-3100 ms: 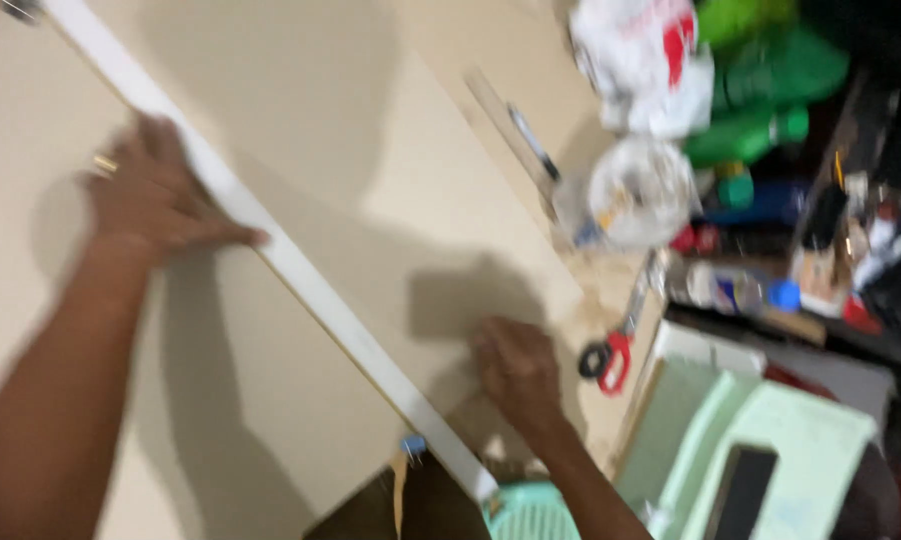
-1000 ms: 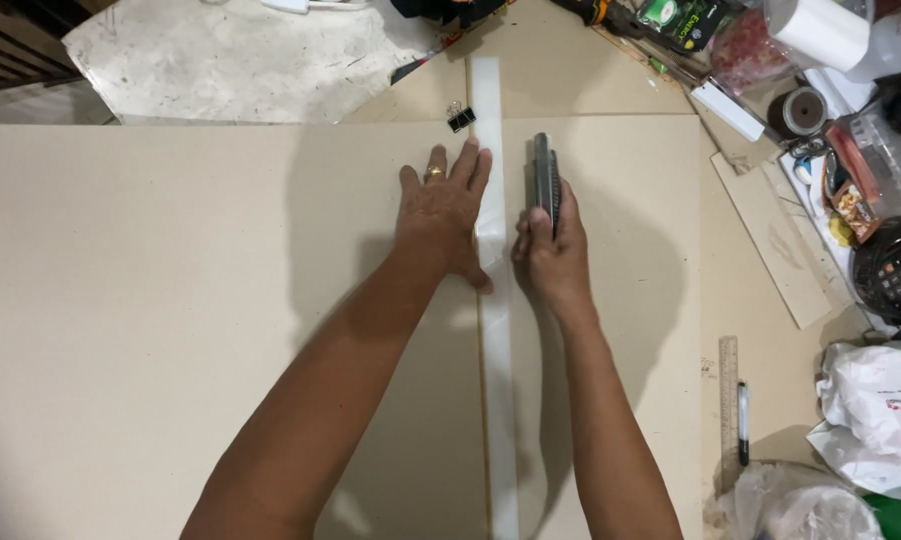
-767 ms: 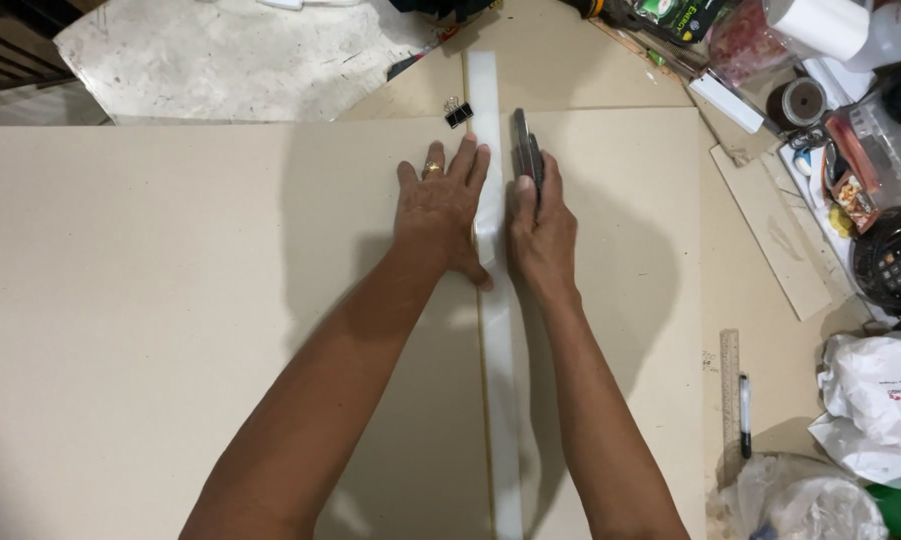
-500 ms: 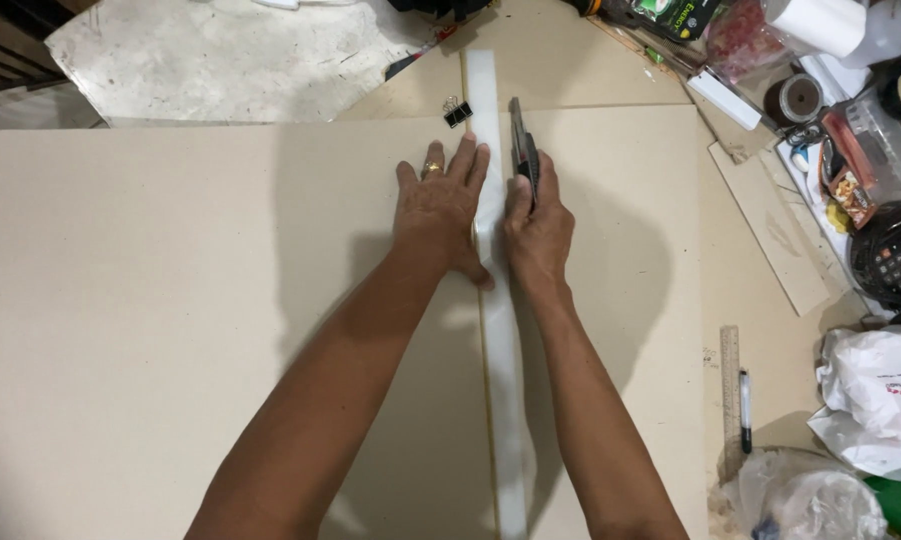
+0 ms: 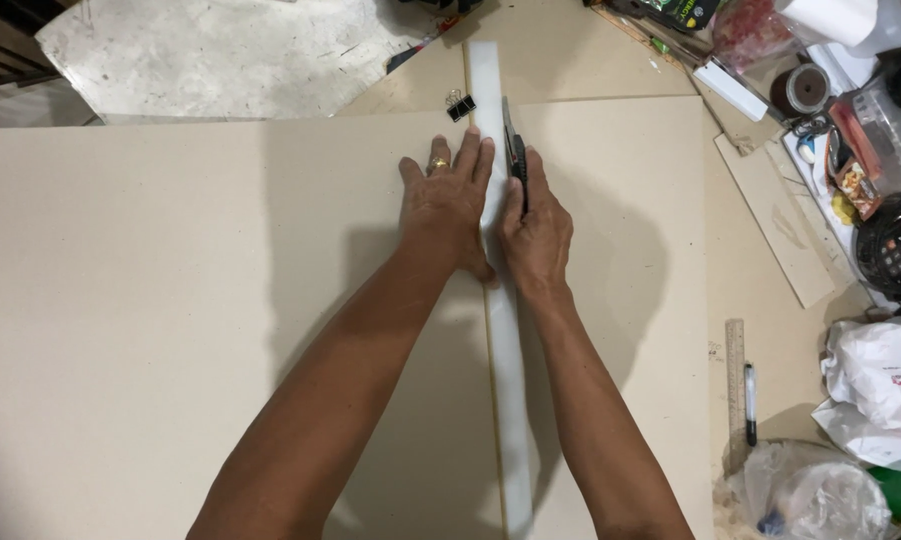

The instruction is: Measuring, marking, and cutting a large sheet of cardboard using a ruler, pen, and utility knife.

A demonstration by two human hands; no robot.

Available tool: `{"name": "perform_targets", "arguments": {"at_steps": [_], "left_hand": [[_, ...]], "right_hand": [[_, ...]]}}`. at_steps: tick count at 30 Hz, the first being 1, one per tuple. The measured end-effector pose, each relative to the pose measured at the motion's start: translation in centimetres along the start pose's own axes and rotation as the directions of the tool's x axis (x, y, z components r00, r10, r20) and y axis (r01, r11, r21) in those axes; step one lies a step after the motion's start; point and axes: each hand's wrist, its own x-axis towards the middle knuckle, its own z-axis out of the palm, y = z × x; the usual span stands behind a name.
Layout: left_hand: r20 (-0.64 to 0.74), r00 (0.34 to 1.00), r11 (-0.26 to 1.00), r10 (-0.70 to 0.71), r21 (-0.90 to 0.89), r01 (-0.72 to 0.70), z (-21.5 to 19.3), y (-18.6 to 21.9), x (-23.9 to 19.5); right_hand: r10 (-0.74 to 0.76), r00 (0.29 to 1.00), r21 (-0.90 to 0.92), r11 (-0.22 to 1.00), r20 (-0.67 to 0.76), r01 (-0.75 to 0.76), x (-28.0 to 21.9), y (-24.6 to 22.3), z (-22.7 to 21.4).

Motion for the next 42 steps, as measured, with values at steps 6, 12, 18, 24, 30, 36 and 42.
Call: {"name": "perform_targets", "arguments": {"at_steps": [6,12,18,24,30,36,42], "left_hand": [[0.017,1.000,1.000,0.003,0.018,-0.003,-0.1,0.1,0.1],[-0.009,1.000,1.000,-0.008,0.028,0.008,-0.1,0.2,0.0],[-0.094,0.996,0.999,-0.014,0.030,0.017,0.7,0.4,-0.1],[-0.217,0.975,0.990,-0.049,0.120,0.076,3.3,0.5,2.2],[-0.188,0.981,0.988,-0.057,0.128,0.082,3.2,0.6,2.2],[-0.118,0.991,0.996,-0.064,0.060,0.071,2.7,0.5,2.2],[-0.242,0.970,0.998,-0.032,-0.054,0.019,2.4,1.0,-0.3]], "right_hand": [[0.005,0.991,-0.164,0.986,0.134,0.018,0.9,-4.8,-3.8],[0.027,0.980,-0.211,0.977,0.198,0.016,1.6,-4.2,-4.0],[0.067,0.962,-0.227,0.974,0.264,-0.006,-0.4,-6.3,-6.7],[0.007,0.962,-0.231,0.971,0.274,0.058,-4.2,-2.7,-6.2],[0.098,0.949,-0.229,0.973,0.301,-0.028,-8.8,-2.5,-7.9],[0.174,0.918,-0.261,0.962,0.356,-0.081,-14.9,-1.9,-10.1],[0.237,0.922,-0.298,0.944,0.304,-0.145,-18.9,-2.5,-11.1]]}}
